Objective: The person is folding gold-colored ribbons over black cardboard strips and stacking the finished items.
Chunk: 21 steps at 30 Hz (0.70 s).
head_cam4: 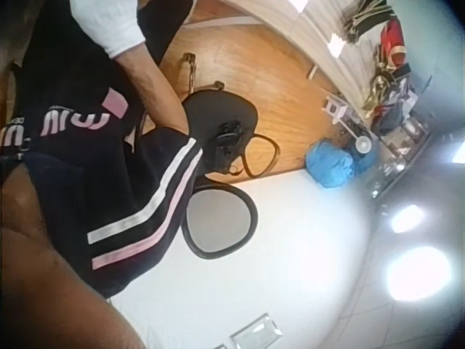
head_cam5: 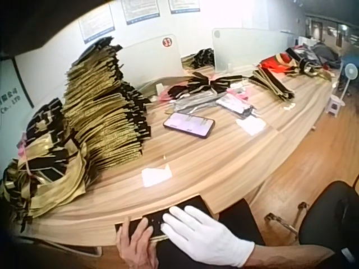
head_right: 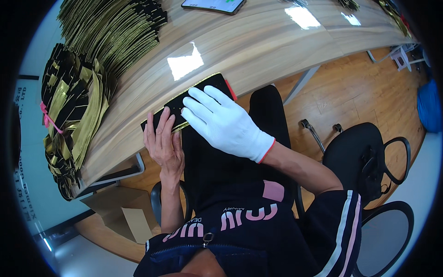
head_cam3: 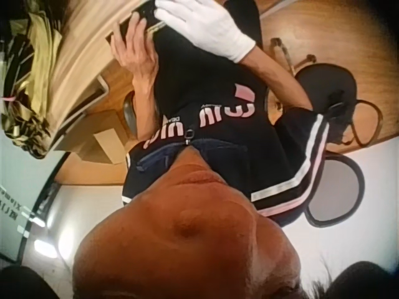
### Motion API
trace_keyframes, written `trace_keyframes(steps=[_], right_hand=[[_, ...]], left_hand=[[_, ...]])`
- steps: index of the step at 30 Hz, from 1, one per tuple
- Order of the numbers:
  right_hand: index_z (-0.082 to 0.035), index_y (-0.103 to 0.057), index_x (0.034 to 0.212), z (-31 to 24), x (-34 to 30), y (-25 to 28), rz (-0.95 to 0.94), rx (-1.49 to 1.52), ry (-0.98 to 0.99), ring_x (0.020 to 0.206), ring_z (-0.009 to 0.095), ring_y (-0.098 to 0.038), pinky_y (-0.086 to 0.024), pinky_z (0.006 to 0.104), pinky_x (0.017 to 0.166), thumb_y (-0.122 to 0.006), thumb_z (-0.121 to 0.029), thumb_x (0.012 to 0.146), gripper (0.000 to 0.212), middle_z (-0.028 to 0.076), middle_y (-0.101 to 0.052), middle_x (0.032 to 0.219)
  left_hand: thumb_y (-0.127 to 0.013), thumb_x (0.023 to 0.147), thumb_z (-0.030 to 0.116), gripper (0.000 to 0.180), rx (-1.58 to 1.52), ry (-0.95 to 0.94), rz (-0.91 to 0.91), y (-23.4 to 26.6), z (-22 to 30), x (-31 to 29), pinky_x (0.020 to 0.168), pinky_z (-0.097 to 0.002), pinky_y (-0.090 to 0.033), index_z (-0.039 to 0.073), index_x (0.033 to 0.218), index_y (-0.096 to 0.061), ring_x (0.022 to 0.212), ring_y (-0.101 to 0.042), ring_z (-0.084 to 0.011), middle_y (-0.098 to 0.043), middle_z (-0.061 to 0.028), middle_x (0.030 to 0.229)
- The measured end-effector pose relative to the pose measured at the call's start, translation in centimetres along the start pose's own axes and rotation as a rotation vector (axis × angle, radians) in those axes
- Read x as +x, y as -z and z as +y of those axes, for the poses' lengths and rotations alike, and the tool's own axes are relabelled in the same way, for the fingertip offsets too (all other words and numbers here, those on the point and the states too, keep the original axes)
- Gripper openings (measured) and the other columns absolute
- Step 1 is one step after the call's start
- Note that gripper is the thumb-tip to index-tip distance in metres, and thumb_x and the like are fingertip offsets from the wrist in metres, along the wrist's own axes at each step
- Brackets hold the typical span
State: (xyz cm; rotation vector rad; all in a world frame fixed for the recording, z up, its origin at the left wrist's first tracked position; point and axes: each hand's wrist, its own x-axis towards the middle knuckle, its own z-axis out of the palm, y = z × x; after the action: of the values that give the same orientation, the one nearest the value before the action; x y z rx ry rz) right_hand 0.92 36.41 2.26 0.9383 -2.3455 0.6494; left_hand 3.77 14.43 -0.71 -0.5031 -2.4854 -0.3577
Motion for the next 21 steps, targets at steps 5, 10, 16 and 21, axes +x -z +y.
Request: trace_keyframes(steps=[5,10,16,21], right_hand=[[-0.002,-0.072,0.122,0.7,-0.2,-0.5,-0.01,0.02,0.036,0.131,0.033,-0.062,-0.048,0.047,0.112,-0.067,-0.011,0.088,0.035,0.015,-0.069,0.131],[-0.001,-0.071,0.123,0.0,-0.1,-0.1,0.007,0.01,0.032,0.133,0.034,-0.061,-0.046,0.0488,0.114,-0.07,-0.014,0.088,0.037,0.016,-0.068,0.134],[0.002,-0.062,0.137,-0.8,0.5,-0.3,-0.036,-0.06,-0.117,0.145,0.043,-0.047,-0.034,0.054,0.122,-0.083,-0.035,0.08,0.071,0.025,-0.055,0.149],[0.008,-0.057,0.139,-0.2,0.0,-1.1,-0.094,-0.066,-0.222,0.146,0.045,-0.044,-0.032,0.054,0.123,-0.083,-0.035,0.08,0.078,0.031,-0.05,0.151]], left_hand=[[-0.06,0.106,0.026,0.034,0.003,0.018,-0.021,0.0,0.0,-0.2,0.117,-0.0533,-0.035,0.018,0.138,-0.071,0.146,-0.048,-0.04,-0.063,-0.0025,0.149],[-0.061,0.106,0.026,0.035,0.043,-0.001,-0.026,-0.3,-0.3,-0.4,0.117,-0.054,-0.035,0.021,0.139,-0.071,0.145,-0.049,-0.041,-0.063,-0.0037,0.15],[-0.062,0.105,0.025,0.035,0.053,-0.015,-0.016,-0.4,-0.2,-0.4,0.117,-0.0541,-0.035,0.021,0.139,-0.071,0.145,-0.049,-0.0413,-0.063,-0.0038,0.149],[-0.059,0.107,0.027,0.035,0.066,-0.014,-0.024,-0.4,-0.3,-0.5,0.118,-0.0538,-0.035,0.021,0.139,-0.071,0.145,-0.049,-0.0409,-0.063,-0.0034,0.149]])
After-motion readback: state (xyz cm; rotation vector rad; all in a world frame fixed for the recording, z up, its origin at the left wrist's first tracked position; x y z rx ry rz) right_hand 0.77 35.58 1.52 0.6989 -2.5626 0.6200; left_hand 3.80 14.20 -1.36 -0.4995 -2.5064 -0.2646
